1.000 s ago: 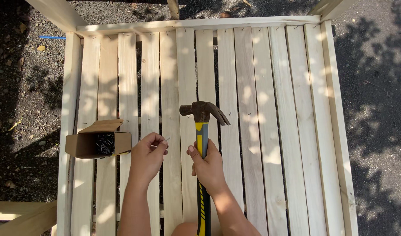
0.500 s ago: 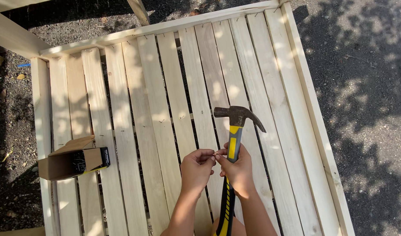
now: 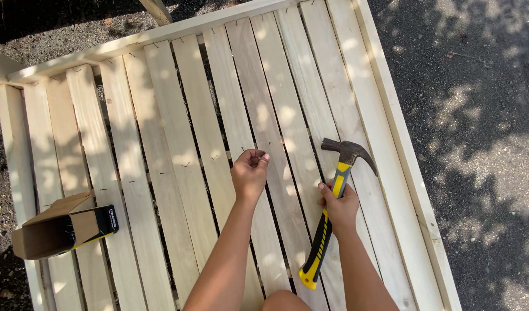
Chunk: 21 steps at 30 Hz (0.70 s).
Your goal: The person sits on an unfinished wooden bed frame outdoors and hammers nails into the wooden slats to fasten them. They take nails from a small cardboard nail box, position each nail on a slat, and drive it in with a claw hammer, working across the slatted surface.
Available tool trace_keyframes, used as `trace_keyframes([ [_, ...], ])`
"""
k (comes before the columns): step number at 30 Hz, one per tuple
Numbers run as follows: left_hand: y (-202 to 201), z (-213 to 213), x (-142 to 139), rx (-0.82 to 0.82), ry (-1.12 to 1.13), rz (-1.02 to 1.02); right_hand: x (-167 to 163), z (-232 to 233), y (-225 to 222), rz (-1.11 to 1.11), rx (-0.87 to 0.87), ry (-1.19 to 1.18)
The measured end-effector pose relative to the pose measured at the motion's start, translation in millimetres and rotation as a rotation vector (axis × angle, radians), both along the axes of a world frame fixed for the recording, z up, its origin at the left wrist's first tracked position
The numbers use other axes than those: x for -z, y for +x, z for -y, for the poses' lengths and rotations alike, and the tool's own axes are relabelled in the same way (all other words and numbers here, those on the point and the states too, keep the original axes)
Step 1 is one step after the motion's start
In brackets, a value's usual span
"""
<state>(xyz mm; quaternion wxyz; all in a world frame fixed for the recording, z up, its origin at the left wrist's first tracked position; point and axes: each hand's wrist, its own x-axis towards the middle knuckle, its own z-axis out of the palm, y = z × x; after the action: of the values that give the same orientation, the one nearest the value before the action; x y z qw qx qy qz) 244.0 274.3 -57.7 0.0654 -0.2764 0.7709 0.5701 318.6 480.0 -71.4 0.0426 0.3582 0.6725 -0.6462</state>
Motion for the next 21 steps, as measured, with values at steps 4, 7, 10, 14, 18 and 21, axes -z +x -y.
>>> trace_keyframes([
  [4, -42.8, -14.8, 10.1, 0.252, -0.323, -0.185, 11.3, 0.3, 4.5, 0.037, 0.005, 0.079],
  [7, -72.4, -29.8, 20.3, 0.269, -0.260, -0.247, 10.7, 0.5, 5.4, 0.058, -0.005, 0.051],
  [10, -83.7, -35.7, 30.6, 0.340, -0.300, -0.231, 7.4, -0.3, 5.5, 0.050, -0.007, 0.006],
  [14, -80.5, -35.1, 39.6, 0.412, -0.404, -0.191, 3.5, -0.3, 6.8, 0.031, -0.040, 0.050],
  [18, -76.6, -37.3, 42.8, 0.440, -0.476, -0.189, 1.8, 0.3, 6.9, 0.008, -0.046, 0.040],
  [21, -76.9, -40.8, 43.4, 0.430, -0.491, -0.182, 1.5, 0.3, 6.0, 0.015, -0.046, 0.039],
])
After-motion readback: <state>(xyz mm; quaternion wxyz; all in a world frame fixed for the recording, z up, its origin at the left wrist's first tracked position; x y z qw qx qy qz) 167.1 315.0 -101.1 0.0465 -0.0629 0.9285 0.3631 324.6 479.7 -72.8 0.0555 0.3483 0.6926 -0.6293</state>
